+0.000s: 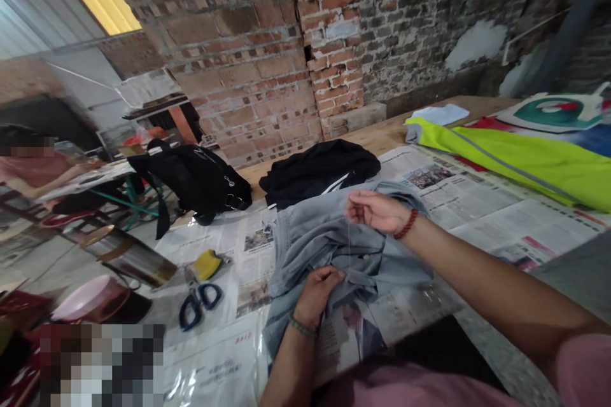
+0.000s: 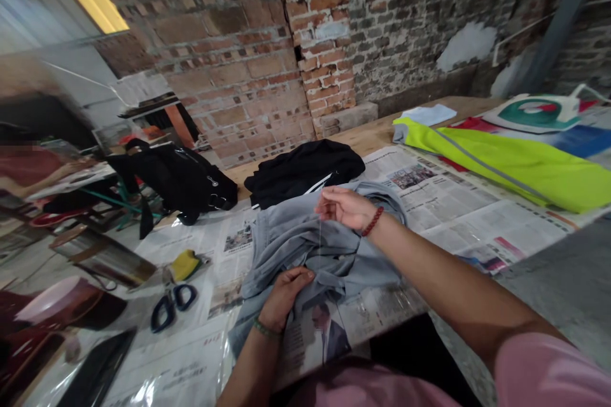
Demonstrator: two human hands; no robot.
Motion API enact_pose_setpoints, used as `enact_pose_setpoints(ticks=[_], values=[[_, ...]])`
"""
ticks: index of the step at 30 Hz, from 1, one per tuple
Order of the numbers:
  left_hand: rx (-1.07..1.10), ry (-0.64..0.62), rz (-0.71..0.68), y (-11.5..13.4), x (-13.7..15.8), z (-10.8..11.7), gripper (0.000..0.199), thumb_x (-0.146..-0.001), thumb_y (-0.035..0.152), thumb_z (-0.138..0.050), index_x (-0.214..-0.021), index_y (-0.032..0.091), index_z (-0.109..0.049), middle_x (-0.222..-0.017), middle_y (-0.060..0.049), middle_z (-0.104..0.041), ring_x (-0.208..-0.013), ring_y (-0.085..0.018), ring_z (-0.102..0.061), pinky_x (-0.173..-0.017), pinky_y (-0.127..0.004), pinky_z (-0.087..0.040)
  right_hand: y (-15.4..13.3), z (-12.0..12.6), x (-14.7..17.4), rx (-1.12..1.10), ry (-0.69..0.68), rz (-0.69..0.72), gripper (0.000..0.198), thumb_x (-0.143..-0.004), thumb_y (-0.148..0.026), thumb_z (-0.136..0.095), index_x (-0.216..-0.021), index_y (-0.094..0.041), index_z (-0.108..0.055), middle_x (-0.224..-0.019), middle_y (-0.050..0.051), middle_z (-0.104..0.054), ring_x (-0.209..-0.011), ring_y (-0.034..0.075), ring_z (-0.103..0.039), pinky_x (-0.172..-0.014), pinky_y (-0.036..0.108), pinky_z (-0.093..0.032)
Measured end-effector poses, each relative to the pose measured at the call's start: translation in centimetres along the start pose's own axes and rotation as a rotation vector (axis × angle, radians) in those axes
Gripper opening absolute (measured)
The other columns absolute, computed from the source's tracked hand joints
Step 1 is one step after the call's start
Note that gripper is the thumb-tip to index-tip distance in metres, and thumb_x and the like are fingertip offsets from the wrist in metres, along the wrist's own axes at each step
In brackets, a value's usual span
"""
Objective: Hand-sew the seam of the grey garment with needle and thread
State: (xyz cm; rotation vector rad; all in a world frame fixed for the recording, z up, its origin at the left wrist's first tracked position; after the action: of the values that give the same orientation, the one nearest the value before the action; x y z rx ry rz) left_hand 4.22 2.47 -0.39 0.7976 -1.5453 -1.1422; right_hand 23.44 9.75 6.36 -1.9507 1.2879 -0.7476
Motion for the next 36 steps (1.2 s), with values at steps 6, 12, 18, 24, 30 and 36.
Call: enact_pose_setpoints(ticks=[6,12,18,24,30,36], values=[[0.004,-0.006,0.003,-0.2,-0.1,0.1,0.021,-0.057,0.034,-0.071,-0.056,0.015,-0.062,-0.049,0.004,-0.053,-0.048,-0.009,-0.043,-0.051,-0.021,-0.034,-3.1,1.3,-1.6,0.019,0.138,0.243,0.007,-0.083,-0.015,-0.049,-0.078,-0.018,-0.051,-0.061,-0.002,-0.061,-0.062,0.012,-0.064,-0.059,0.026,-0.052],[0.018,-0.006,-0.016,-0.1,0.0,0.0,0.02,-0.059,0.034,-0.071,-0.057,0.016,-0.063,-0.05,0.003,-0.055,-0.05,-0.01,-0.043,-0.052,-0.023,-0.034,-5.5,2.5,-2.1,0.116,0.25,0.436,0.005,-0.081,-0.016,-0.052,-0.076,-0.018,-0.05,-0.057,-0.003,-0.06,-0.06,0.011,-0.063,-0.058,0.022,-0.05],[0.021,-0.003,-0.018,0.0,0.1,0.0,0.019,-0.059,0.034,-0.071,-0.058,0.016,-0.064,-0.049,0.004,-0.054,-0.05,-0.01,-0.043,-0.052,-0.023,-0.033,-6.5,2.8,-2.2,0.157,0.296,0.537,0.007,-0.076,-0.019,-0.057,-0.075,-0.018,-0.05,-0.056,-0.004,-0.059,-0.059,0.01,-0.062,-0.059,0.023,-0.049],[0.03,0.004,-0.063,0.0,0.2,0.1,0.015,-0.057,0.027,-0.07,-0.057,0.015,-0.063,-0.052,0.003,-0.053,-0.051,-0.009,-0.044,-0.053,-0.021,-0.034,-3.5,0.3,1.0,0.314,0.187,0.386,0.018,-0.072,-0.032,-0.06,-0.078,-0.018,-0.05,-0.054,-0.005,-0.056,-0.04,0.006,-0.049,-0.039,0.017,-0.038],[0.004,0.03,-0.087,0.0,0.4,-0.2,0.015,-0.055,0.026,-0.07,-0.057,0.014,-0.062,-0.052,0.004,-0.052,-0.05,-0.008,-0.042,-0.051,-0.02,-0.032,6.1,-1.6,7.7,0.608,0.025,-0.058,0.025,-0.078,-0.041,-0.049,-0.076,-0.017,-0.049,-0.041,-0.008,-0.045,-0.029,0.003,-0.033,-0.03,0.014,-0.024],[-0.055,0.041,-0.158,0.1,0.4,-0.4,0.018,-0.053,0.027,-0.073,-0.057,0.014,-0.062,-0.053,0.004,-0.052,-0.053,-0.008,-0.041,-0.053,-0.02,-0.032,11.4,-1.6,10.2,0.649,0.118,-0.204,0.018,-0.079,-0.034,-0.044,-0.075,-0.017,-0.047,-0.042,-0.009,-0.043,-0.029,0.003,-0.03,-0.031,0.015,-0.023]])
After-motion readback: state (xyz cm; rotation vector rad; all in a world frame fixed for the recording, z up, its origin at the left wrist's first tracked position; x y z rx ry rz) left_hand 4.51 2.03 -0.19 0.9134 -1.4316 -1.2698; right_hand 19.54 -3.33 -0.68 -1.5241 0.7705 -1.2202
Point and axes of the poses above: each hand's wrist, its own x-axis away from the middle knuckle, its own z-axis out of the back of the hand, y = z × x, the point moved 2 cm from there along -x, towards the middle knuckle
